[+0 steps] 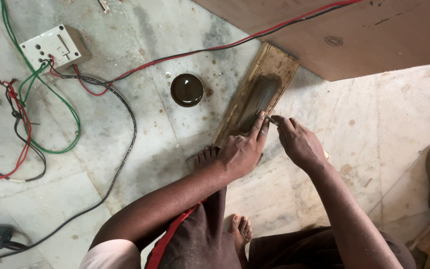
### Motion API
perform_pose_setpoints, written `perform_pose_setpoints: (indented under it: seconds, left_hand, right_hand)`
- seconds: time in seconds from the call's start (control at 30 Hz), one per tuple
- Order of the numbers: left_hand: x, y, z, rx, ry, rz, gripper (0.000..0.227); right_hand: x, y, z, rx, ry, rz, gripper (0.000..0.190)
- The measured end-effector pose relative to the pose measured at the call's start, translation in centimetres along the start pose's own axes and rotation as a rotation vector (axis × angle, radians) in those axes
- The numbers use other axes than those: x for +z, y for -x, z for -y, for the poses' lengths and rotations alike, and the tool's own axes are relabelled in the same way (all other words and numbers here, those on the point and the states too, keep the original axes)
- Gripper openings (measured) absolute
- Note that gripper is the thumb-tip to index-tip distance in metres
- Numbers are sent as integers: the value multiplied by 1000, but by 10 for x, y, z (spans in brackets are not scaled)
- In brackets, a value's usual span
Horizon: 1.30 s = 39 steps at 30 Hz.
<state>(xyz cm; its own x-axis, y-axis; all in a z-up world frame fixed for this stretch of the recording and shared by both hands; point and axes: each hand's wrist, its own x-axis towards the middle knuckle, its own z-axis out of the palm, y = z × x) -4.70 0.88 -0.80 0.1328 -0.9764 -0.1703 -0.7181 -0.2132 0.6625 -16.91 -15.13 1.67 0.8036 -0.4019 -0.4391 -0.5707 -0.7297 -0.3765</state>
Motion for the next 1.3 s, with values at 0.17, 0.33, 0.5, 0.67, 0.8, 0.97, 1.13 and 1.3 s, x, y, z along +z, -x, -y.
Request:
perform_pose_setpoints:
  seconds: [0.17, 0.33, 0.5, 0.67, 0.8, 0.97, 1.13, 1.3]
  left_hand:
    - [-9, 0, -8, 21, -122, 27, 76]
    - [-9, 0, -7, 21, -258, 28, 76]
    - [-10, 0, 3, -84, 51, 164, 84]
    - [-20, 4, 12, -3, 14, -79, 111]
    - [-25, -30, 24, -114, 12, 202, 106]
    - [-19, -32, 30, -180, 62, 271, 108]
    - [-22, 10, 13, 65, 65, -155, 119]
    - [-42, -34, 18, -215, 81, 258, 105]
  right_hand:
    - [-1, -6, 8, 167, -105, 35, 26]
    - [-3, -20, 19, 305, 27, 88, 37]
    - [11, -22, 19, 290, 104, 55, 49]
    - [20, -25, 13, 264, 178, 22, 50]
    - [13, -48, -5, 308, 226, 65, 52]
    - [20, -46, -12, 265, 245, 78, 49]
    - [45, -6, 5, 120, 157, -90, 43]
    - [18, -47, -18, 216, 204, -3, 46]
